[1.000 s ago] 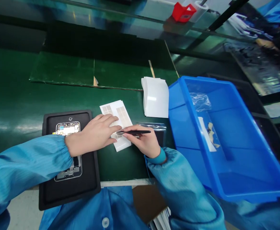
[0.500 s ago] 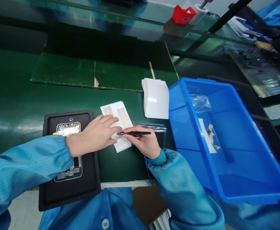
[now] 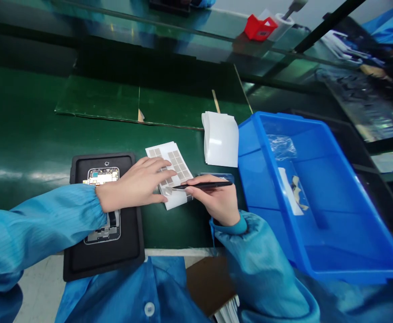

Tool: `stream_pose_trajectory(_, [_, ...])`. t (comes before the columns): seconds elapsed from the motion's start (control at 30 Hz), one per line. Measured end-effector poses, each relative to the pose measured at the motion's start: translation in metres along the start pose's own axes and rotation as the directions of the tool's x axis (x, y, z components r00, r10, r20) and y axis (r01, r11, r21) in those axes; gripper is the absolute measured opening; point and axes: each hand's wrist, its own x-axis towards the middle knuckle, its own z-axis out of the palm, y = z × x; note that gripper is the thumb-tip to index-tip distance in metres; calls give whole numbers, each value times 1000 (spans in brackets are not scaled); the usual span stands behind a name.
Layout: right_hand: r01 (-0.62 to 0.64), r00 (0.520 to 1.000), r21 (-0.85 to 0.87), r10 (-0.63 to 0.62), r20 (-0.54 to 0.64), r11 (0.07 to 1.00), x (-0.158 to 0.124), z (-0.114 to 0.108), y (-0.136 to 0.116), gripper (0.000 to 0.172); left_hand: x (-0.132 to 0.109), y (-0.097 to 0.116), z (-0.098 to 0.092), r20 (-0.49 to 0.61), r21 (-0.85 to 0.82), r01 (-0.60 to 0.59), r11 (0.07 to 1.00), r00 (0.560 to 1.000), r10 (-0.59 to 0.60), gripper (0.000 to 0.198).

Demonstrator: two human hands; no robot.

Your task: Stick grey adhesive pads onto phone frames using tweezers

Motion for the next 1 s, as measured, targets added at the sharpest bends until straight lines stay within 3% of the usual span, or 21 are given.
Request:
stream_pose_trajectory(0.17, [41,998,52,-43,39,998,-12,1,-22,16,-19,11,-28,-21,-236,74,969,996,-81,27])
stream_pose_trajectory(0.3, [34,997,105,-41,72,994,-19,11,-36,14,-31,17,-36,19,-317,89,944,996,-87,10])
stream_pose_trajectory(0.6, [18,999,126,-24,46,992,-27,32,-42,14,-54,14,-35,-11,-455,188,871,976,-217,9])
stream_pose_trajectory(0.83, [55,998,126,-58,23,990,-26,46,-51,9,-64,13,-30,-50,-514,173,840,972,-230,7])
stream_pose_trajectory(1.0, [80,995,57,-77,-64,995,-24,51,-54,8,-74,-9,-53,-147,-493,179,851,947,-284,16])
